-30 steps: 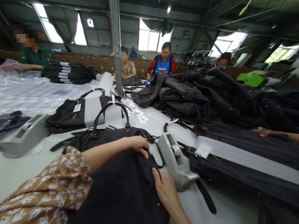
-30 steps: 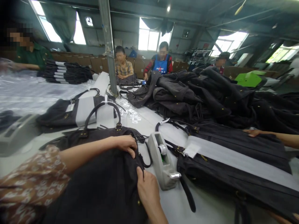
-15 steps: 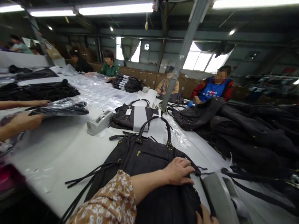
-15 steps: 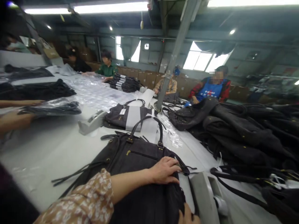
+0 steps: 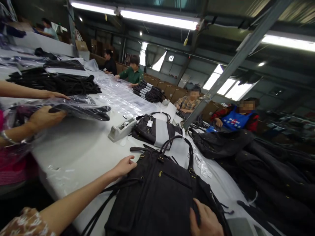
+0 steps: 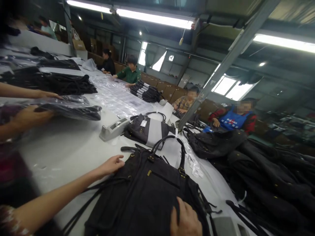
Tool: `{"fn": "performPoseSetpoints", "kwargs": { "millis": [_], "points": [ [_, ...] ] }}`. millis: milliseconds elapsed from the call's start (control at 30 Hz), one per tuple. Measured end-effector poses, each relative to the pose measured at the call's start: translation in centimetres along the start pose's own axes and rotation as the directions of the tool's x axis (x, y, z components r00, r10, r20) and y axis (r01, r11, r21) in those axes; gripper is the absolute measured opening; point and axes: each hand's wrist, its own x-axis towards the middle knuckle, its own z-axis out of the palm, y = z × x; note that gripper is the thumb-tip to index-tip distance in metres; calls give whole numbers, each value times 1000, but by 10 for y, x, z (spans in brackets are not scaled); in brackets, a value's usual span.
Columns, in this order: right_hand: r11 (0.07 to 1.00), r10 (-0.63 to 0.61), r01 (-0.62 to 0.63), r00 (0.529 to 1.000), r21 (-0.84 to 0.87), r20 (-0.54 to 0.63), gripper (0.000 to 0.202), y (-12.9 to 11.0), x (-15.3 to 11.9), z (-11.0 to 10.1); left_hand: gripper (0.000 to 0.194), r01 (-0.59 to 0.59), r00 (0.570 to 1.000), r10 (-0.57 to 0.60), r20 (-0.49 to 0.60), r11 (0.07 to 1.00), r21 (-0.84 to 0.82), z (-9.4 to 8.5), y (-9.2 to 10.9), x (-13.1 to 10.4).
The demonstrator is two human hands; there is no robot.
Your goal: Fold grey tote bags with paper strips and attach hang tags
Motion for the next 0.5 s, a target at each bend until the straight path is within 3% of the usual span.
{"fn": "performPoseSetpoints", "kwargs": {
  "millis": [33,100,167,233,300,367,433,500],
  "points": [
    [989,21,-23,1000,144,20,38,-25,17,8,45,6,1000,-6,26,1000,-24,4,-4,-1],
    [893,105,-178,975,414,193,39,-73,50,33,42,-2,998,6,67,998,-62,13,-6,1],
    [696,172,-412,891,588,421,40,-113,79,64,37,-48,994,55,92,996,-74,20,-4,5],
    [501,219,-593,791,630,571,42,-140,102,92,33,-111,988,116,105,992,-57,25,-3,9],
    [389,244,-674,733,629,635,44,-154,118,113,31,-157,983,156,100,988,-5,29,-3,10],
    [351,221,-677,731,646,645,46,-158,126,125,28,-166,982,163,94,986,28,32,-5,10],
    [362,174,-628,772,689,611,48,-154,130,127,28,-139,988,137,65,990,18,32,-7,14],
    [433,151,-546,828,717,539,48,-147,131,122,29,-91,996,91,13,995,-30,31,-9,23]
  ]
}}
